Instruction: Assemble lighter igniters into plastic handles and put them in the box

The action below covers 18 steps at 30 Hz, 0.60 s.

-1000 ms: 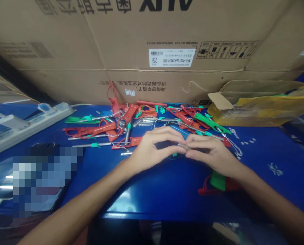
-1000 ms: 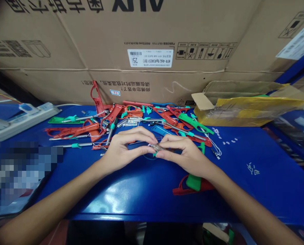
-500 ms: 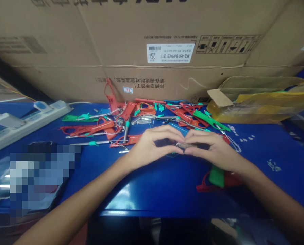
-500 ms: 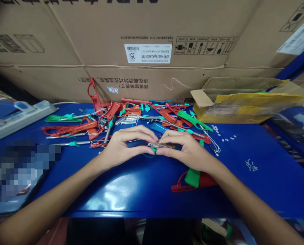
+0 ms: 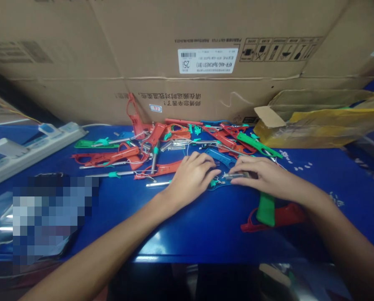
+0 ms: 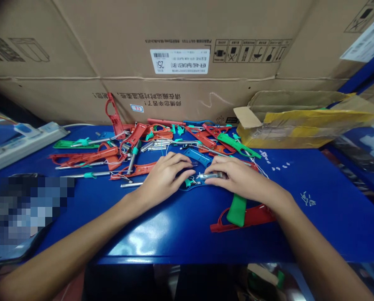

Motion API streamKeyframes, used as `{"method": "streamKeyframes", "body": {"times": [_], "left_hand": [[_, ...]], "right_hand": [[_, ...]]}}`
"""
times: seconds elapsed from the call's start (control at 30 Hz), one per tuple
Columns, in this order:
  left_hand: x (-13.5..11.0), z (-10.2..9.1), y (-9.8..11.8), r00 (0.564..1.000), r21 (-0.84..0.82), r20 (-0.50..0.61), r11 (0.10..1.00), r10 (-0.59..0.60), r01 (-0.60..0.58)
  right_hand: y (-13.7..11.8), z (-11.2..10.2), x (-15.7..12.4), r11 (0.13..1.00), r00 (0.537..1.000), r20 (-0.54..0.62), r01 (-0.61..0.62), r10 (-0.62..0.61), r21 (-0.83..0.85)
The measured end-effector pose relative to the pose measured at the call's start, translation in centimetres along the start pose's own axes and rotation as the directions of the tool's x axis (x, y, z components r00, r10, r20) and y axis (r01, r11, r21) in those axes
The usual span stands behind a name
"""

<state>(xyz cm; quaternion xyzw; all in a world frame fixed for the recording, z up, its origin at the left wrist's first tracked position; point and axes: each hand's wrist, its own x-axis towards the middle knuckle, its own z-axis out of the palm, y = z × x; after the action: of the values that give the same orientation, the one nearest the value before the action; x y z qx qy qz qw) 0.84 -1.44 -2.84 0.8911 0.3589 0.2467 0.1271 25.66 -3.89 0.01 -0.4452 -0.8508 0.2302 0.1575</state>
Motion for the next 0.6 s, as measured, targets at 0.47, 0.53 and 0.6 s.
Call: {"method": "streamKeyframes", "body": {"times": [0.47, 0.53, 0.6], "left_hand": [[-0.4, -0.1, -0.8, 0.997, 0.059, 0.072, 0.998, -0.026, 0.022], [-0.4, -0.4, -0.9, 0.994, 0.042, 0.103, 0.999, -0.024, 0.02], [-0.4, -0.7, -1.0, 0.991, 0.023, 0.13, 0.999, -0.03, 0.028]], "right_hand": [[-1.8, 1.2, 0.6, 0.996, 0.997, 0.078, -0.019, 0.012, 0.09], [-1.9, 1.4, 0.6, 0.996, 0.998, 0.057, -0.027, 0.022, 0.087], [-1.9, 1.5, 0.6, 0.996, 0.999, 0.031, -0.032, 0.03, 0.079]]}}
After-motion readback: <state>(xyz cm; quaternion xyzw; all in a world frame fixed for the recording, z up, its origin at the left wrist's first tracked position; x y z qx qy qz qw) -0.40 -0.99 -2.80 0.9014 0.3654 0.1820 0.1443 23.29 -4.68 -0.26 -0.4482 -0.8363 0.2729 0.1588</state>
